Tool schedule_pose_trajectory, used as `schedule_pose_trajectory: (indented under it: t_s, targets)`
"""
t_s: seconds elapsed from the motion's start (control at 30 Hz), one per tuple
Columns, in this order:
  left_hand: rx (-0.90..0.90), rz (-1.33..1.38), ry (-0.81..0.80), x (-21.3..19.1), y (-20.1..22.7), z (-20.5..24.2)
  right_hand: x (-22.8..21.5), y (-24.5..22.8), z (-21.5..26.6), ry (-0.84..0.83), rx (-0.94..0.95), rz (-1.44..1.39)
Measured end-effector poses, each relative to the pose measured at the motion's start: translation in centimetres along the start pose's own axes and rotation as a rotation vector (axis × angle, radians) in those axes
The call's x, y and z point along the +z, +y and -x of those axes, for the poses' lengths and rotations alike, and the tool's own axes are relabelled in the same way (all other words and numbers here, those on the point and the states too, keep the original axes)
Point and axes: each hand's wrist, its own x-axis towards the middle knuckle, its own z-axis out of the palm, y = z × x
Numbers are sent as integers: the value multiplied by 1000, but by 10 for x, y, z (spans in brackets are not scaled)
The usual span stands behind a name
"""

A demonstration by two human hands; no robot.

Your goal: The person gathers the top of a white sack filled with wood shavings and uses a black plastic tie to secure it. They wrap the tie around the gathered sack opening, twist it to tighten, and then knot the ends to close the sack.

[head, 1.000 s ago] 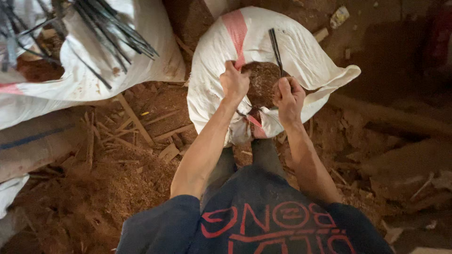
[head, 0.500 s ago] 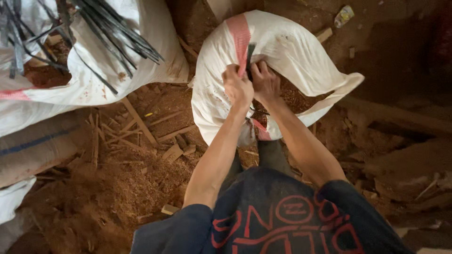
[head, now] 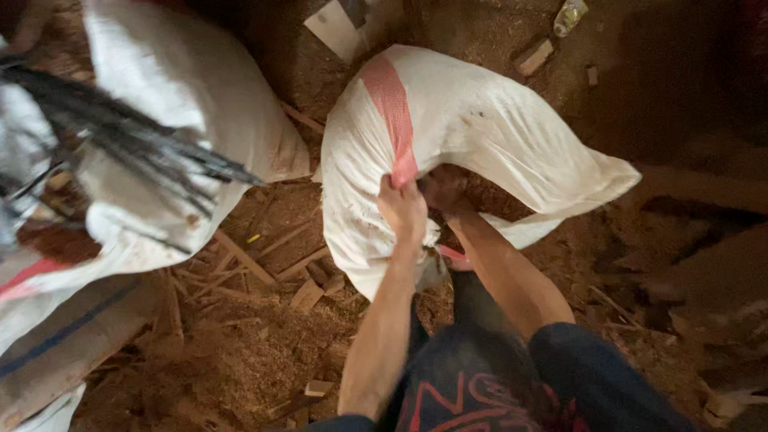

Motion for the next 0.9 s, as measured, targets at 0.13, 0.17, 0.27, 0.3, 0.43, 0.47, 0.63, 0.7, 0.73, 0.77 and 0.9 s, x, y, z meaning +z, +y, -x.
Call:
schedule_pose_trajectory:
  t_s: [0.13, 0.17, 0.27, 0.3, 0.43, 0.47, 0.63, 0.7, 0.73, 0.77, 0.9]
  targets:
    - [-22, 16, -32, 4, -8, 19, 38, 20, 3, -67, 119, 16]
    - [-11, 24, -43, -2, -9, 25, 36, 15, 11, -77, 139, 6]
    - [104, -93, -66, -17, -8, 17, 10, -5, -7, -51, 135, -20]
    - [165, -144, -35, -18, -5, 10, -7, -11, -19, -26, 115, -31]
    - [156, -185, 35, -38, -14, 34, -90, -39, 8, 102, 131, -188]
    - [114, -133, 60, -39, -15, 33, -110, -43, 14, 167, 190, -274]
    - [58, -144, -6, -22, -5, 17, -198, -46, 65, 514, 360, -864]
    - [38, -154, -54, -18, -11, 18, -216, -41, 87, 511, 383, -986]
    - [55, -137, -70, -17, -14, 18, -220, -40, 95, 483, 413, -1047]
    - [73, -120, -86, -17, -16, 19, -223, -37, 100, 453, 444, -1106]
    - [291, -214, -89, -24, -24, 19, -212, -37, 105, 277, 481, -1164]
